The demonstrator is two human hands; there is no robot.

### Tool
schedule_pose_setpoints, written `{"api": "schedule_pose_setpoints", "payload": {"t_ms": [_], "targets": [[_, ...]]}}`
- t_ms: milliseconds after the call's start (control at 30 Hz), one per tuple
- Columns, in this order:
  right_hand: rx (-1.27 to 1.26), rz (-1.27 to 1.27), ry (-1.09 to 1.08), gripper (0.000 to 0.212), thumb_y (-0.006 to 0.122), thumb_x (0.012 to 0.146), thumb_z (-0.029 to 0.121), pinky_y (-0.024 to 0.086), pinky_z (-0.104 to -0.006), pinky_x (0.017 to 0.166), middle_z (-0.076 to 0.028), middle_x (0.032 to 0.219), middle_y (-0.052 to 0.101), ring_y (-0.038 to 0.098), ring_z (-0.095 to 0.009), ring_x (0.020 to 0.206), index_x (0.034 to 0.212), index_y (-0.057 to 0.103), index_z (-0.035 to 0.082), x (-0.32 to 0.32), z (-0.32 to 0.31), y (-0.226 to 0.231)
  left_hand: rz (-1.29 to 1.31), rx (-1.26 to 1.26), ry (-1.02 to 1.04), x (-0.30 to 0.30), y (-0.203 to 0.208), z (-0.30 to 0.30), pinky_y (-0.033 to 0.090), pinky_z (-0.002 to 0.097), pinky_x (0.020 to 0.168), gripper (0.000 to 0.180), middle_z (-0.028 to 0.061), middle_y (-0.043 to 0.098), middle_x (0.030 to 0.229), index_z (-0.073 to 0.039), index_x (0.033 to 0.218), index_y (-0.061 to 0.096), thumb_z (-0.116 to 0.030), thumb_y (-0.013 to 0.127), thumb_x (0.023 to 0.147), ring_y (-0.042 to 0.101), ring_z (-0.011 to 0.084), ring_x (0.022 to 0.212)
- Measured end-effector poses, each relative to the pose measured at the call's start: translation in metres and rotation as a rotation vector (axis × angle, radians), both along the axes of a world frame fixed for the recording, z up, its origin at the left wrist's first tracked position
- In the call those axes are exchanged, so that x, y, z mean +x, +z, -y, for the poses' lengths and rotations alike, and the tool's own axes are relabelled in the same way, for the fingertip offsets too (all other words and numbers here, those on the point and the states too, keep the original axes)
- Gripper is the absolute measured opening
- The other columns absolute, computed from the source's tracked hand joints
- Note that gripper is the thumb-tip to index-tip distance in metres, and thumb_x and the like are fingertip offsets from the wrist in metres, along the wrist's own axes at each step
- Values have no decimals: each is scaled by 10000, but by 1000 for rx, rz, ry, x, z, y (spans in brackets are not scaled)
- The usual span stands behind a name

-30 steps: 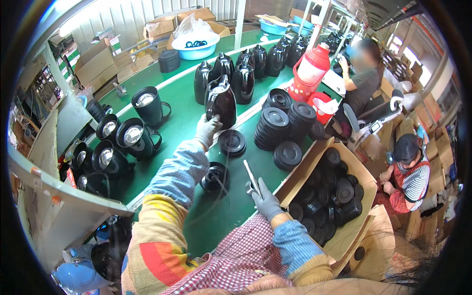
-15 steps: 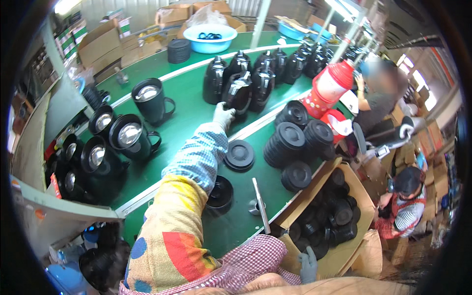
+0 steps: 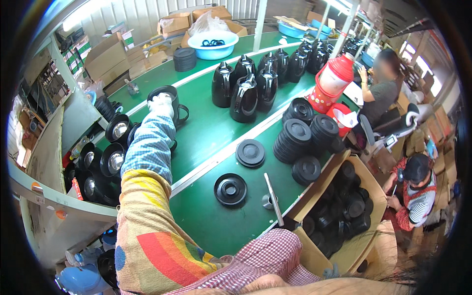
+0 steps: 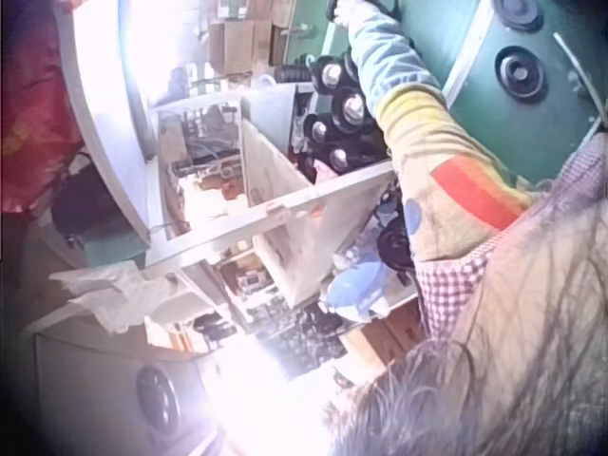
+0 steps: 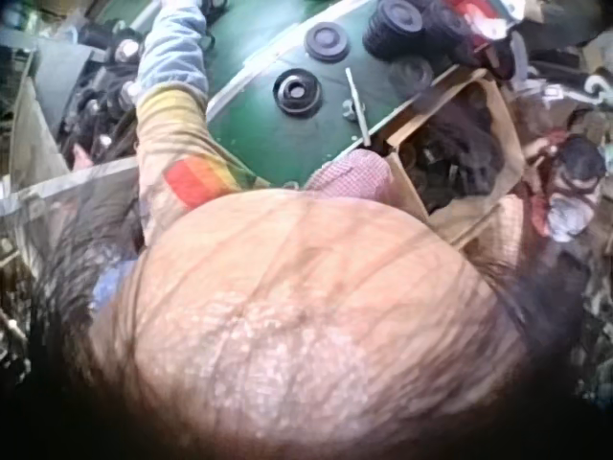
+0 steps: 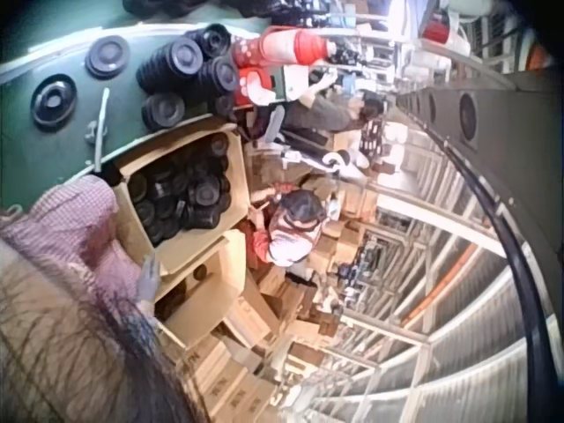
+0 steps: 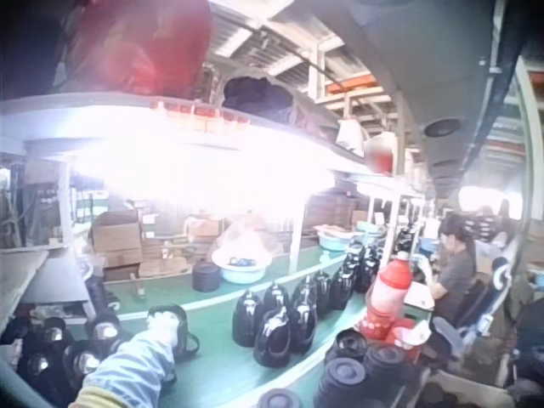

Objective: The person repeatedly picks black circular components from a cardboard box, places them on a green table, and uses a small metal tool to press or adjust the center of each component. The person then places the finished components into a second box. The process is repeated for multiple units.

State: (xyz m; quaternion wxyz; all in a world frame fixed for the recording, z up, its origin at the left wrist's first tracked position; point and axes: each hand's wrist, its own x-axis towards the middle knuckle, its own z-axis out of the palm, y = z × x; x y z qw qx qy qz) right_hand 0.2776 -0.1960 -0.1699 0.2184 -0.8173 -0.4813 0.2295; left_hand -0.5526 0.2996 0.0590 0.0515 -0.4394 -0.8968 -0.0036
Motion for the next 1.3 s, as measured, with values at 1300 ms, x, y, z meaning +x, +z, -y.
{"api": "schedule_pose_setpoints", "payload": {"t_ms": [1300], "targets": [[582, 209, 844, 424, 753, 800, 433, 368, -539, 1047, -44, 1123, 711, 606, -306, 1136, 1118, 735, 152, -127, 1, 184, 1376, -611, -1878, 477, -86, 344, 514, 371, 945, 320, 164, 662, 1192, -29, 1014, 671, 108, 597, 735, 648, 288, 1062]]}}
